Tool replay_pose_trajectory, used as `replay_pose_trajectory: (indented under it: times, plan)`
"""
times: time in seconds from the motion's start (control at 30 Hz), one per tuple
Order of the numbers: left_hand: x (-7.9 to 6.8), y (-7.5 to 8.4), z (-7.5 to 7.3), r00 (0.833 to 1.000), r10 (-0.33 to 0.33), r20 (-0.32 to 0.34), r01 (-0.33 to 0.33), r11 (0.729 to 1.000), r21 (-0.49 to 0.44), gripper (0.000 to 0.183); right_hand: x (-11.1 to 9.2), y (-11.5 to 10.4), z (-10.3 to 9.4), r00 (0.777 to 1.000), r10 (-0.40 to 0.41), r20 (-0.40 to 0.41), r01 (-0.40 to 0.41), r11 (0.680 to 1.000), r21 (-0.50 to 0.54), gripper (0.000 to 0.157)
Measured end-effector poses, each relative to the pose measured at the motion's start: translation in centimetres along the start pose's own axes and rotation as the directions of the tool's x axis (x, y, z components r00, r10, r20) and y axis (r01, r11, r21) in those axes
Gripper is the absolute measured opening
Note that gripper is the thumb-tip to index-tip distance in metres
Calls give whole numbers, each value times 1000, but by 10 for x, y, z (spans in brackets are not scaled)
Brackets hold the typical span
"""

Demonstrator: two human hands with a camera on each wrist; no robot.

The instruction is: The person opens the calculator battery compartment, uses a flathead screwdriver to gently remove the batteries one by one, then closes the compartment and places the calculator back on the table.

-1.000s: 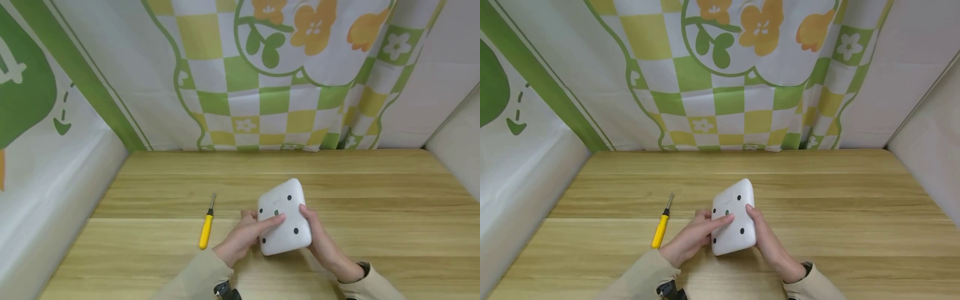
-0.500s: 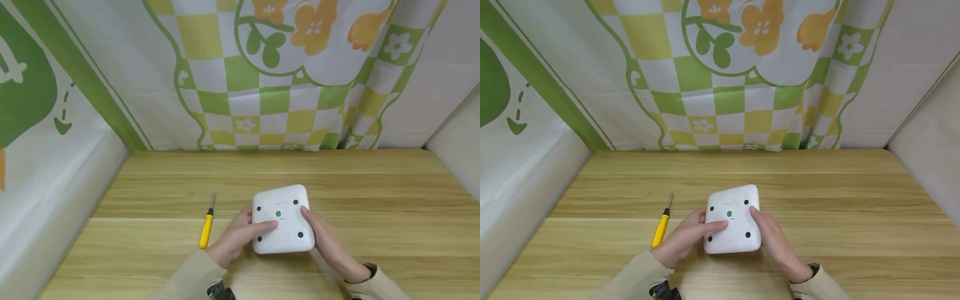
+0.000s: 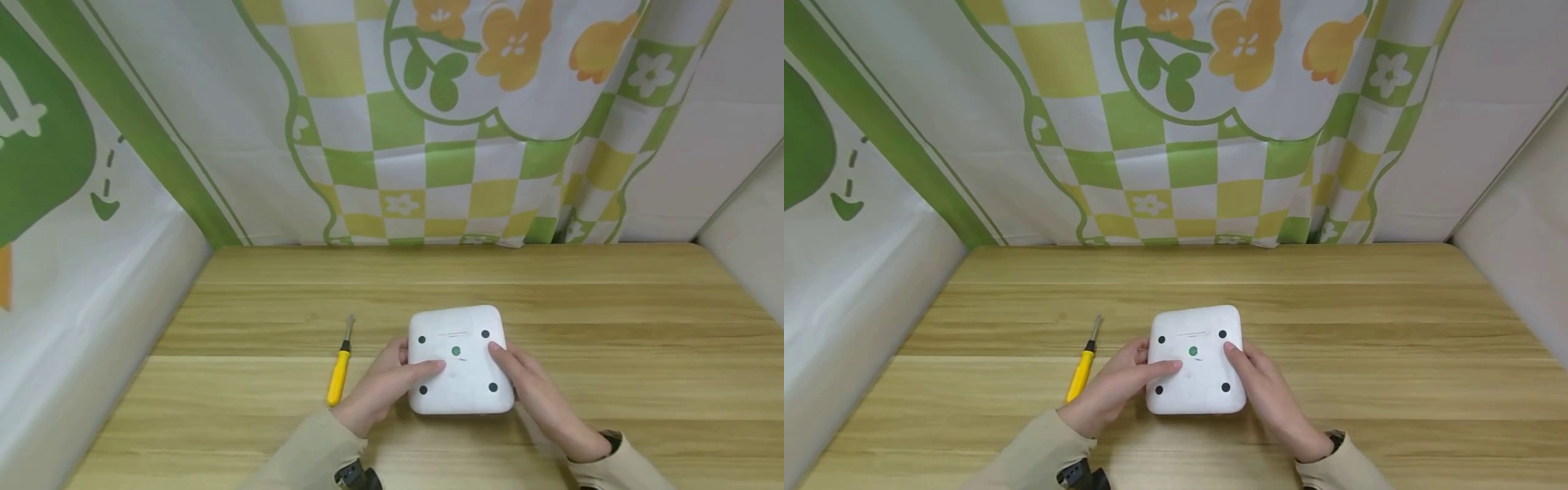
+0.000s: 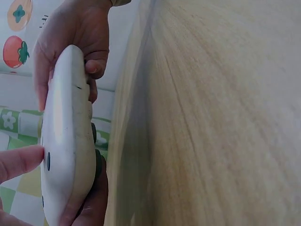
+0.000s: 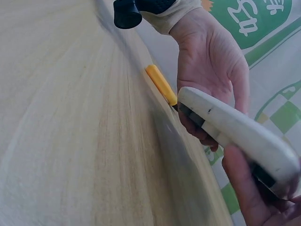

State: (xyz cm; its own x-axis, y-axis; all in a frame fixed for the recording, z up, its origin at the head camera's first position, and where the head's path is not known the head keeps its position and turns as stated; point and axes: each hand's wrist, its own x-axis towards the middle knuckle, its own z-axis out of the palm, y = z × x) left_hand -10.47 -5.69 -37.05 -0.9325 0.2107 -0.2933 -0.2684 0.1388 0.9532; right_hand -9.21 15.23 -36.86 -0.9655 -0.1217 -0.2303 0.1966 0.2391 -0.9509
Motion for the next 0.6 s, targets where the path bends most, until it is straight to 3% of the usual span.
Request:
replay_pose_trajectory:
  times: [0.27, 0.6]
  plan:
    - [-1, 4, -3, 1000, -12, -14, 12, 1000, 28, 55, 4, 2, -3, 999, 18, -30, -21, 996, -90, 52]
    - [-3, 5, -9, 1000, 2, -10, -2, 1000, 31, 54, 6, 6, -2, 1000, 17, 2, -17, 997, -74, 59]
